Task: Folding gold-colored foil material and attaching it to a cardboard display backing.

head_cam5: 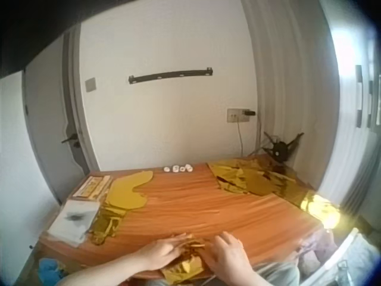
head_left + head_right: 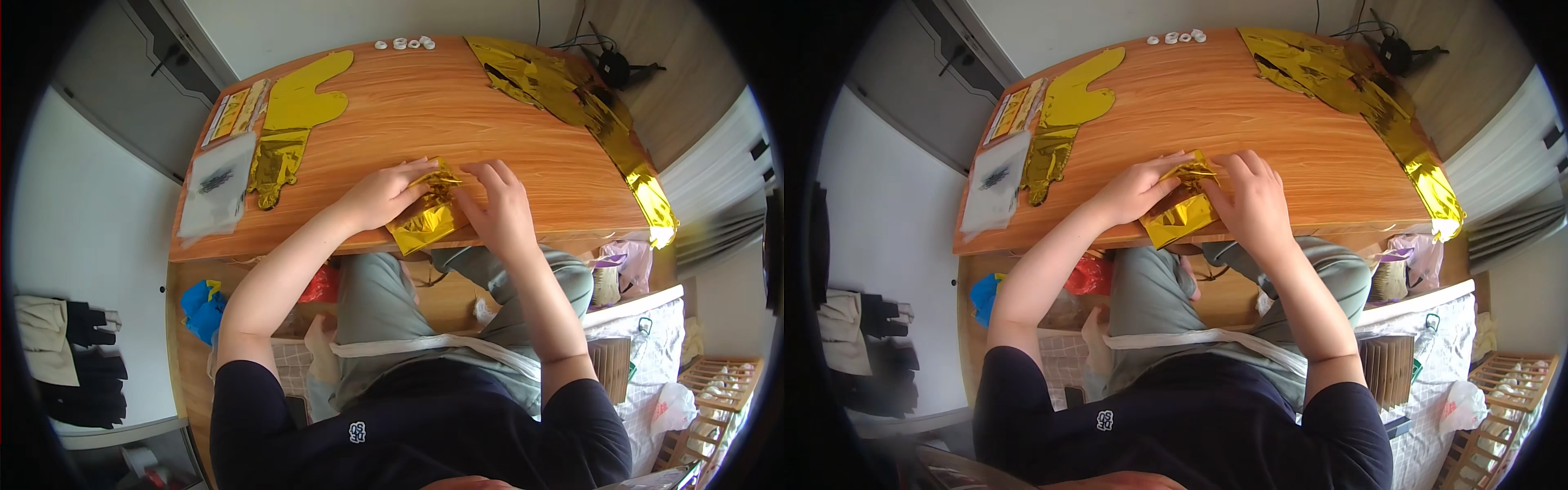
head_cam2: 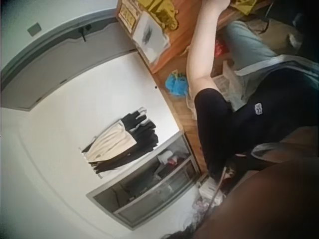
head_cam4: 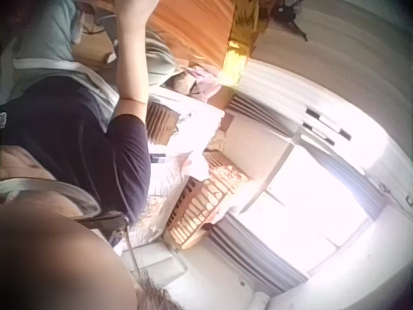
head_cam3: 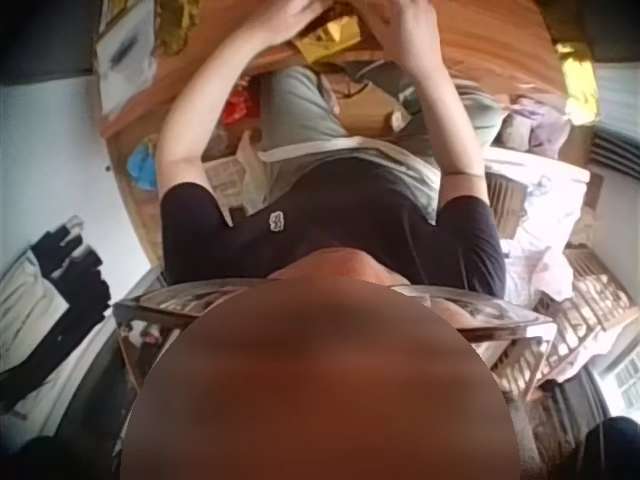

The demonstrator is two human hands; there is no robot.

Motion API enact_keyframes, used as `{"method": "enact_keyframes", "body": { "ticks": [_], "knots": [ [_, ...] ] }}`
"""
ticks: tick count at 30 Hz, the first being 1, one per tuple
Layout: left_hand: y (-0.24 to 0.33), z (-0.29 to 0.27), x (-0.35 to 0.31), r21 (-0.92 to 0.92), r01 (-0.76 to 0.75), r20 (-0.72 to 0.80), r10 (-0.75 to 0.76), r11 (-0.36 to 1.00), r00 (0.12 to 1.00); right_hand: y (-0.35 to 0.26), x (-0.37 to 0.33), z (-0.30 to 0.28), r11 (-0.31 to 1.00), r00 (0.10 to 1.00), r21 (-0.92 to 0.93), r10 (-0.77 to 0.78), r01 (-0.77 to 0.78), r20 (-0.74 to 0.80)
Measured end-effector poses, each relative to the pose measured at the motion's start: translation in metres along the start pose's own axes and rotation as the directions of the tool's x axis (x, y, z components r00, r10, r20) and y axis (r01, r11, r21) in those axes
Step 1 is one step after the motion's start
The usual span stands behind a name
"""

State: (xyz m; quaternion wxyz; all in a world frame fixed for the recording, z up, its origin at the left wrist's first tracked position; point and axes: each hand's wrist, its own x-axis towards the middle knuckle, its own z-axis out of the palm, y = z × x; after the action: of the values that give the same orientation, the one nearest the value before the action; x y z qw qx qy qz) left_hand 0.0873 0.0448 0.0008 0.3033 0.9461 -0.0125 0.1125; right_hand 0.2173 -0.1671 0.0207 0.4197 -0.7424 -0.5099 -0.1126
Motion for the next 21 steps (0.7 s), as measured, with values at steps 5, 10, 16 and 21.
{"method": "enact_keyframes", "body": {
  "ticks": [5, 10, 16, 21],
  "knots": [
    [0.002, -0.018, 0.007, -0.227, 0.396, 0.155, -0.368, 0.890, 0.917, -0.001, -0.010, 0.010, 0.974, 0.976, -0.126, 0.199, -0.186, 0.094],
    [-0.036, 0.005, 0.002, -0.492, 0.223, -0.072, -0.295, 0.841, 0.953, -0.010, -0.005, 0.016, 0.952, 0.945, -0.114, 0.299, -0.285, 0.132],
    [-0.046, 0.013, 0.002, -0.508, 0.185, -0.089, -0.265, 0.841, 0.960, -0.006, -0.007, 0.026, 0.954, 0.949, -0.072, 0.296, -0.290, 0.104],
    [-0.034, 0.008, -0.001, -0.443, 0.267, -0.011, -0.303, 0.856, 0.953, -0.014, -0.007, 0.029, 0.967, 0.963, -0.132, 0.235, -0.218, 0.133]
  ]
}}
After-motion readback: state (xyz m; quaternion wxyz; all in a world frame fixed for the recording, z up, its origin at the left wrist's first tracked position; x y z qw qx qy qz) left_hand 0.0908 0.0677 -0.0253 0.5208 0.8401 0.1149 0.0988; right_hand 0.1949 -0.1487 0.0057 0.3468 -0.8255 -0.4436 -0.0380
